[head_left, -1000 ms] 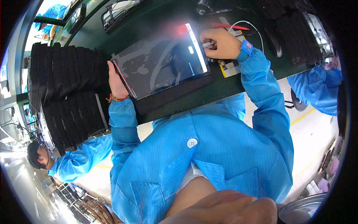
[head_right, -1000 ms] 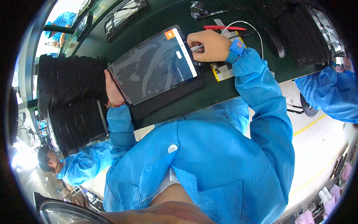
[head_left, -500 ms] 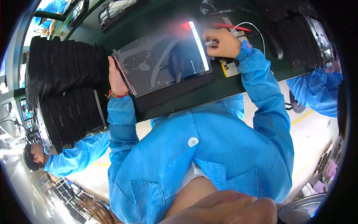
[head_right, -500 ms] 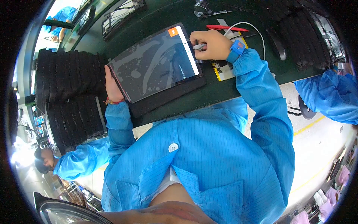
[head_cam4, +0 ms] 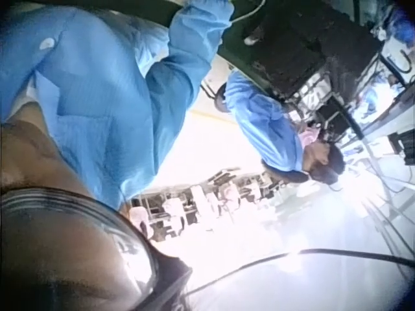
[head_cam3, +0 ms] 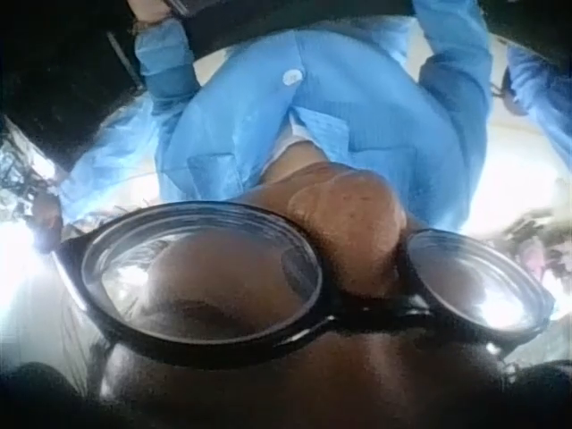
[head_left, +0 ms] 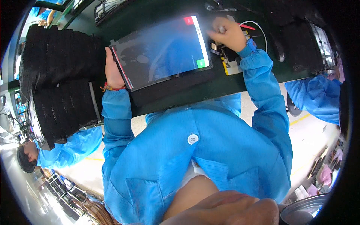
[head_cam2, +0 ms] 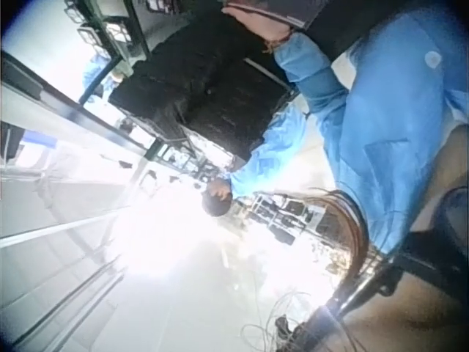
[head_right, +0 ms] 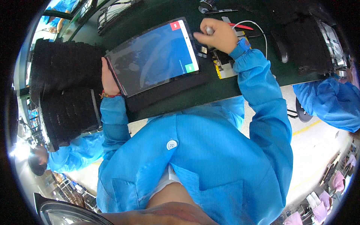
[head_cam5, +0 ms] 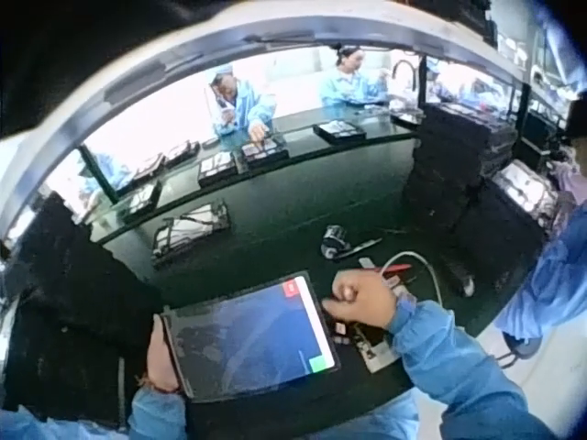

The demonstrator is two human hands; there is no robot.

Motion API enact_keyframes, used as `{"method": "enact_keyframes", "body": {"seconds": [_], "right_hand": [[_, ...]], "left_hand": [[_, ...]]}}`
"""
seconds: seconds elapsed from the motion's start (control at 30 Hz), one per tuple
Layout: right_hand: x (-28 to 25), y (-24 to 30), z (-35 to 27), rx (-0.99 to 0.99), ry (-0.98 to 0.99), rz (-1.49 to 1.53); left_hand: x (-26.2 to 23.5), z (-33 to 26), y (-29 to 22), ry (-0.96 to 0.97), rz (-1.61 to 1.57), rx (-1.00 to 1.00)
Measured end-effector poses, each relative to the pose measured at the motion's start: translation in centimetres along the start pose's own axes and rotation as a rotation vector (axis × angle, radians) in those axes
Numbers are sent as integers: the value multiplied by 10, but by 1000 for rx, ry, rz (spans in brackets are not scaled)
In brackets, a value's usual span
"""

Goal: Testing the functionality and display quality of laptop or tablet screens on a production line.

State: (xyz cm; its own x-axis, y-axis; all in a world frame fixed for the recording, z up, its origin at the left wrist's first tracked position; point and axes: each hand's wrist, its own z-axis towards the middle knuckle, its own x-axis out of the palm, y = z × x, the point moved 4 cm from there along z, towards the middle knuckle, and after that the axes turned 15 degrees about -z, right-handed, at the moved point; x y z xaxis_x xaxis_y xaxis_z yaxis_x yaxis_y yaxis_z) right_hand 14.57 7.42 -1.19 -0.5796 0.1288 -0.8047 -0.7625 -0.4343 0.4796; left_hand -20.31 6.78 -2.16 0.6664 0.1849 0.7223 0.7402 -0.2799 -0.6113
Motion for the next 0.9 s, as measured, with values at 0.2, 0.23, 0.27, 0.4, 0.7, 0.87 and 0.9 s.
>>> {"method": "enact_keyframes", "body": {"seconds": [0.2, 0.23, 0.27, 0.4, 0.7, 0.87, 0.9], "right_hand": [[-17, 28, -6, -10, 6, 83], [-16, 39, -10, -74, 4, 28], [-14, 49, -13, -138, 0, -27], [-5, 54, -18, -97, 123, -277], [-27, -8, -2, 71, -297, -374], [-57, -49, -28, 336, 262, -44], [-46, -52, -38, 334, 339, 7]], "left_hand": [[-3, -1, 0, -65, 10, -64], [0, -2, 0, -71, 3, -59], [3, -2, 1, -86, 20, -65], [-1, 2, 1, -57, 7, -83], [-2, 1, 1, -64, 10, -54], [-3, 2, 1, -95, 19, -66], [-3, 3, 1, -99, 27, -67]]}}
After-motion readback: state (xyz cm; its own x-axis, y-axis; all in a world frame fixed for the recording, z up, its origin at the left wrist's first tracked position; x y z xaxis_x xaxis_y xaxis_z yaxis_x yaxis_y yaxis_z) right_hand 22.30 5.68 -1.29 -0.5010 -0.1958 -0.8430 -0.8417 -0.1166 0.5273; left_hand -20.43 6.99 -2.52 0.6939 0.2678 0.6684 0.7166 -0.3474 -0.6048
